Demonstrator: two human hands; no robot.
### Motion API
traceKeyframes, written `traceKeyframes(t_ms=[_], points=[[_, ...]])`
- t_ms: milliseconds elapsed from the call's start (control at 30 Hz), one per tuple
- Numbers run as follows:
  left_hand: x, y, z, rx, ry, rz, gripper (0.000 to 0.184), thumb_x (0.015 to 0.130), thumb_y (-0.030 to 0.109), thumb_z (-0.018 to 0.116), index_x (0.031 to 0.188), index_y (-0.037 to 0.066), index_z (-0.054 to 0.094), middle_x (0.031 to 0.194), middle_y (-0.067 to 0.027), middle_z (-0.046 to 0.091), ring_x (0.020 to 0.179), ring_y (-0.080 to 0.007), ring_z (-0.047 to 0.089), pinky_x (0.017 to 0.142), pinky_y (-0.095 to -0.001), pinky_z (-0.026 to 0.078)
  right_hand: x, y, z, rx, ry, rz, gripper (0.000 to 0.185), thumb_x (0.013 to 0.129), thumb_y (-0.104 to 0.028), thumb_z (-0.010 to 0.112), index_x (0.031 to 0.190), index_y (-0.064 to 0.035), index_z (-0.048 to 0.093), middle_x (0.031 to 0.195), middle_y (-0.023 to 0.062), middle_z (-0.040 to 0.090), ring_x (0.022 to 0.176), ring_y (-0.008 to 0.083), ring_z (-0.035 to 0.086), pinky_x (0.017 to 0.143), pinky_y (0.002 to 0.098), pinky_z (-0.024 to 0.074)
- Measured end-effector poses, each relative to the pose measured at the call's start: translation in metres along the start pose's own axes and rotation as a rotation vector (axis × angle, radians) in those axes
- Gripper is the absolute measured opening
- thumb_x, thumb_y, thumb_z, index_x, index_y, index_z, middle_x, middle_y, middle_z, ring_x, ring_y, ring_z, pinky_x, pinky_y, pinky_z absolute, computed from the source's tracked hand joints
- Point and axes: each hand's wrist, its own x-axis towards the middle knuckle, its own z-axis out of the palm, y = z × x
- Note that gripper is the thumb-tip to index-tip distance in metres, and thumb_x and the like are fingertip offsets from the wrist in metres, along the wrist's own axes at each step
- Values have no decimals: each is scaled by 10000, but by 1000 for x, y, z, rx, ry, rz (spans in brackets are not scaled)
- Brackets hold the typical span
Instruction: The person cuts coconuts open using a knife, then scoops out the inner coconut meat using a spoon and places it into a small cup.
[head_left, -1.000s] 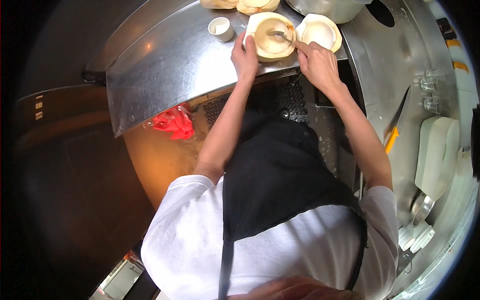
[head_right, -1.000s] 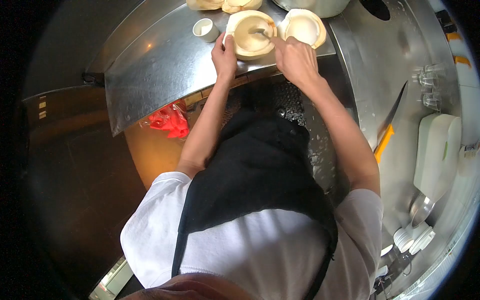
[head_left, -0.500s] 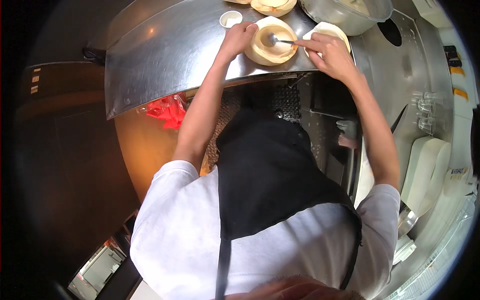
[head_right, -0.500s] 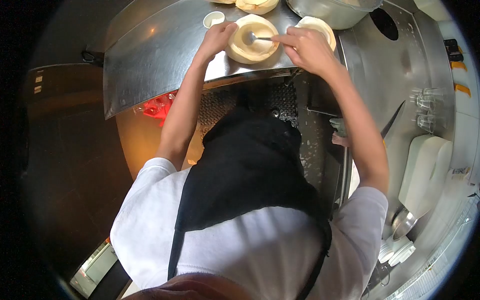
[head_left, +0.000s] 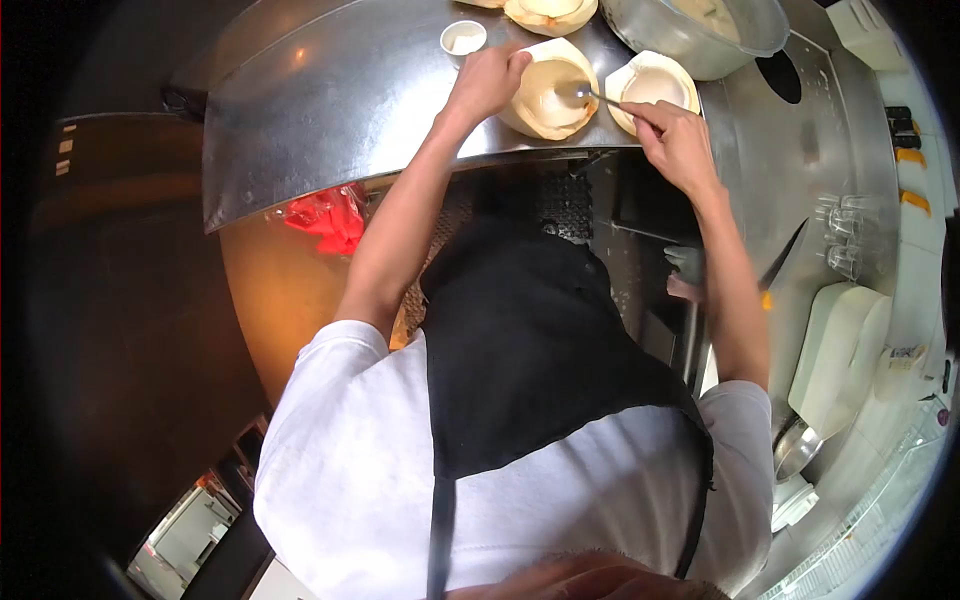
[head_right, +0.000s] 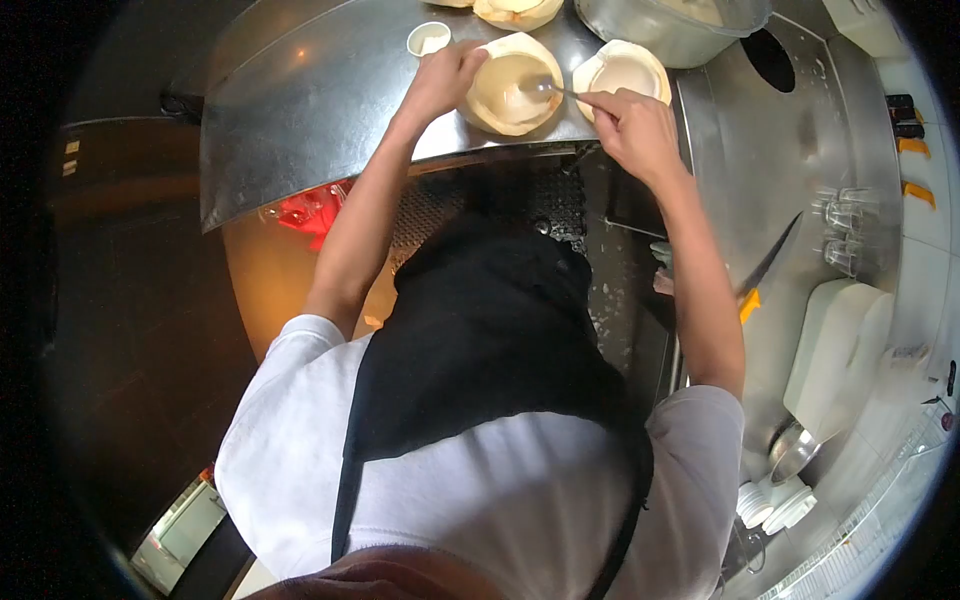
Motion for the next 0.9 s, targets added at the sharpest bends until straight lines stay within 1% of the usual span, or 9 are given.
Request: traceKeyframes(t_ms=[200,300,433,500,600,700,733,800,900], points=[[-6,16,6,57,45,90,296,956,253,512,1041,11,659,852,-267,671,846,-446,646,789,-529,497,-23,-11,17,-228,7,-13,288,821,-114,640,1101,-150,699,709,151,630,608,351,638,553,445,516],[-11,25,11,92,68,124,270,956,229,518,1023,1,645,823,-265,667,819,-442,648,765,-530,502,-20,-27,1,-323,-42,-10,305,822,-114,642,1123,-136,684,716,152,630,606,347,641,527,438,513],[-12,31,13,132,57,144,249,959,205,516,1008,-10,632,826,-260,668,816,-444,645,762,-522,507,-1,-40,-16,-541,-111,-148,247,809,-69,597,1049,-78,653,700,161,621,557,324,637,489,433,504],[-7,26,16,128,62,173,249,961,198,513,993,-19,632,817,-253,668,801,-451,642,753,-520,509,4,-56,-19,-628,-156,-203,184,795,-57,583,968,-14,628,698,165,634,565,298,663,481,395,522],[1,26,22,140,6,179,273,954,218,528,1080,-5,624,941,-267,666,904,-437,638,837,-497,499,8,-67,-15,-725,-237,-242,171,793,-57,587,921,53,615,701,178,654,595,290,691,483,364,540],[6,37,22,146,-92,25,254,936,205,537,1038,-16,609,947,-300,657,908,-424,661,770,-493,531,1,-69,-9,-717,-295,-201,163,799,-50,582,916,57,617,687,176,659,594,287,689,494,370,543],[4,35,28,120,-1,99,182,936,158,521,947,-11,587,857,-281,659,800,-460,650,671,-530,520,-1,-69,-8,-697,-281,-192,167,793,-53,590,915,57,618,682,182,659,595,296,688,507,380,547],[1,31,36,95,39,120,188,926,154,528,966,-18,591,890,-290,651,812,-458,647,690,-527,520,-9,-70,-7,-653,-257,-170,176,782,-58,604,913,59,620,671,195,658,598,316,686,532,401,555],[-3,26,48,67,170,175,194,916,142,535,989,-26,596,939,-303,634,838,-457,636,721,-523,517,-14,-79,-10,-536,-387,21,190,820,-75,580,981,8,637,694,225,644,648,388,665,581,467,537]])
